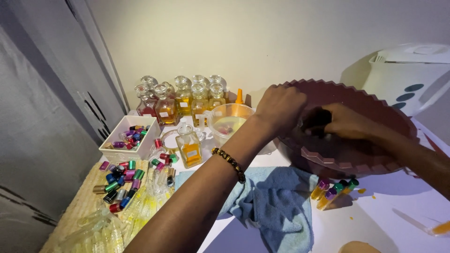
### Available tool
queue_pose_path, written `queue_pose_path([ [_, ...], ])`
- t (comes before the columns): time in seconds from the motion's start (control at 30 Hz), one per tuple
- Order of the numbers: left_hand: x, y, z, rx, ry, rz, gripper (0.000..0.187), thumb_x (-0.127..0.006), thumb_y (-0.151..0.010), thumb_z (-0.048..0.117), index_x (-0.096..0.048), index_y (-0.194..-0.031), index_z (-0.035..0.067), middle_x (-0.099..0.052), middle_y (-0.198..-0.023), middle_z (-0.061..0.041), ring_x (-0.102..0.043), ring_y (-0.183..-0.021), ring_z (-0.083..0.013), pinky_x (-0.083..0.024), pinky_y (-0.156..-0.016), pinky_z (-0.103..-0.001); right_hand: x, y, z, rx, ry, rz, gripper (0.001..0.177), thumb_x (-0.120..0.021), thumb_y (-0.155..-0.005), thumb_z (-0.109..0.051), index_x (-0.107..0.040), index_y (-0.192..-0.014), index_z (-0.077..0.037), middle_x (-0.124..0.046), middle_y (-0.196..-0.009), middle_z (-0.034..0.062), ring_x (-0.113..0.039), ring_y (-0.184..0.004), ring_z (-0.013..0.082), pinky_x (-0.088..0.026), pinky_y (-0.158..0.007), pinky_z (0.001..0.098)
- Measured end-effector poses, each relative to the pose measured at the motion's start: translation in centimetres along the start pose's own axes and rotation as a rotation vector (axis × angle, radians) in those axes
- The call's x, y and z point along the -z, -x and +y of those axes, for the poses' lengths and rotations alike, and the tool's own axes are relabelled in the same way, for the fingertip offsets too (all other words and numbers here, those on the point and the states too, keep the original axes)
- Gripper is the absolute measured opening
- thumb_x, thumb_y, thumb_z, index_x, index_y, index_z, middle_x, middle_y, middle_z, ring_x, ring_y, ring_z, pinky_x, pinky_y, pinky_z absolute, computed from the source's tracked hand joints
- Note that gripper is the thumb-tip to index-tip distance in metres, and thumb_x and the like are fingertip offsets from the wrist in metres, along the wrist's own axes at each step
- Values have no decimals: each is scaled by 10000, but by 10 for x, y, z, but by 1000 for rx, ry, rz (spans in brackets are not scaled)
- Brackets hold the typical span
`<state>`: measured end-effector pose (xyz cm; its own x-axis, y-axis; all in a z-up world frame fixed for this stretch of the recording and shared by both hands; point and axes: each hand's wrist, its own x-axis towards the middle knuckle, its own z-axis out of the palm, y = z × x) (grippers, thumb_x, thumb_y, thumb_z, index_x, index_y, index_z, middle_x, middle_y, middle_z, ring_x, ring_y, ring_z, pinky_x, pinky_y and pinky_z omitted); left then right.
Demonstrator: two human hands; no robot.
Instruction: Washing and drying small perfume bottles using a sponge, water, and a cloth.
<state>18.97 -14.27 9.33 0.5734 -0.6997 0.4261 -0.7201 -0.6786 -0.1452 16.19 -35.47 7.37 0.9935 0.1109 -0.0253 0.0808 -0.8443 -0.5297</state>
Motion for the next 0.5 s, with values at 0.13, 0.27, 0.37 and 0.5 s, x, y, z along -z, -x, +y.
queue_pose_path([
  [0.13,-3,-4,-5,-2,-10,-21,134,-788,-803,132,-800,-931,166,-796,-977,-99,-778,-877,-363,-608,-722,-499,1,4,-12,92,-102,-2,366,-804,-780,18,-847,-1133,-65,-881,-1101,87,-786,-1005,209,-560,-900,346],
  [0.27,2,2,-3,-3,114,140,72,-797,-808,122,-826,-862,84,-800,-808,-116,-797,-802,-357,-634,-759,-488,3,17,-33,306,-328,34,150,-740,-779,88,-817,-796,-40,-708,-709,38,-605,-610,184,-485,-559,303],
  [0.37,0,1,-5,-21,163,158,73,-777,-822,100,-823,-868,68,-804,-825,-138,-802,-817,-375,-637,-750,-505,-3,15,-25,350,-379,42,124,-792,-808,59,-776,-772,-58,-686,-717,9,-585,-632,153,-475,-553,285],
  [0.5,12,6,-1,-53,199,130,310,-899,-751,161,-804,-1039,95,-805,-887,-164,-801,-856,-424,-652,-766,-554,-10,-24,43,239,-240,170,142,-747,-800,70,-815,-848,-46,-696,-708,32,-603,-613,169,-509,-558,301],
])
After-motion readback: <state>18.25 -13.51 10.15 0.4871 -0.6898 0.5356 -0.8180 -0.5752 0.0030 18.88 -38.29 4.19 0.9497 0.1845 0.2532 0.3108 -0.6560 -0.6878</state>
